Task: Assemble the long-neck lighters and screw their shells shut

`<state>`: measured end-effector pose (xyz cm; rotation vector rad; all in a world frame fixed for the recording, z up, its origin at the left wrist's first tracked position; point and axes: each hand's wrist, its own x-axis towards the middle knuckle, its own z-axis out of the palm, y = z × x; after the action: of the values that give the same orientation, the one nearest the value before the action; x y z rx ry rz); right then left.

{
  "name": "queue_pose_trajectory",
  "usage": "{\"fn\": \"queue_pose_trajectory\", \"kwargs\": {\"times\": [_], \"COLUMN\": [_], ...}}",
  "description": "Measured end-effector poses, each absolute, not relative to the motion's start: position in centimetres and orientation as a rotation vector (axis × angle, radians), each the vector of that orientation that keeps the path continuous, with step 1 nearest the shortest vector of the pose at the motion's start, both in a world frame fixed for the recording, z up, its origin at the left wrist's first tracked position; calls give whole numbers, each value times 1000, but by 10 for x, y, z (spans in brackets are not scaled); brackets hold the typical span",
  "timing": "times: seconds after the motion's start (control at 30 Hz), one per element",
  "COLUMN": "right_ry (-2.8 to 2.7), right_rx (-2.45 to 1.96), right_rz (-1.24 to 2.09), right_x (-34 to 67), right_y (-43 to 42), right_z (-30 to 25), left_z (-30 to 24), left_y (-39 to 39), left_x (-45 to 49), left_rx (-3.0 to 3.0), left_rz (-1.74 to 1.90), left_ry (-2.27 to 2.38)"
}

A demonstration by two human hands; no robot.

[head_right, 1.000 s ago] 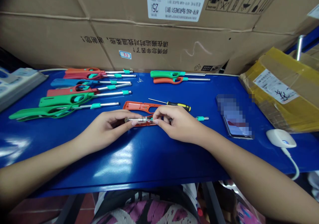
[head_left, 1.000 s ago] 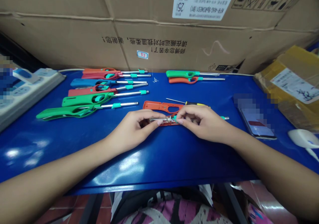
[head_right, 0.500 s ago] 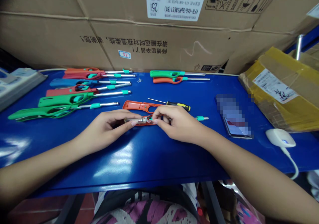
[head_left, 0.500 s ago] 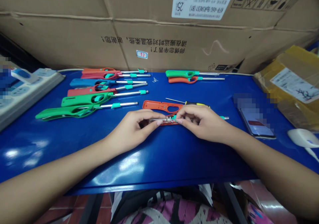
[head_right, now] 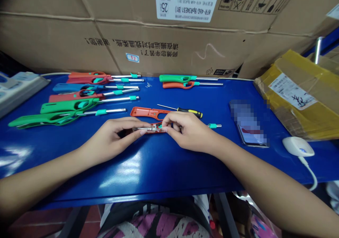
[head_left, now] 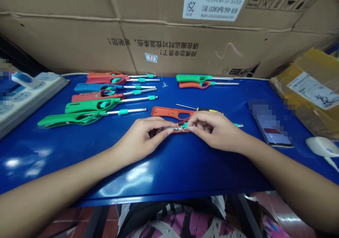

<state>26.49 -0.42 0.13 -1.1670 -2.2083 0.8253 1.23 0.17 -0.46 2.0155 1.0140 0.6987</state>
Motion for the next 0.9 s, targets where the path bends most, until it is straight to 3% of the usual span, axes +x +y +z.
{"fn": "queue_pose_trajectory", "kwargs": {"times": [0.9], "right_ry": [-2216], "right_rx": [-1131], "right_rz": [840], "right_x": [264], "right_y": [-4], "right_z": [-2], "left_z": [-7], "left_y": [1], "left_x": [11], "left_rx": [2039], "left_rz": [747], "left_ry": [981]}}
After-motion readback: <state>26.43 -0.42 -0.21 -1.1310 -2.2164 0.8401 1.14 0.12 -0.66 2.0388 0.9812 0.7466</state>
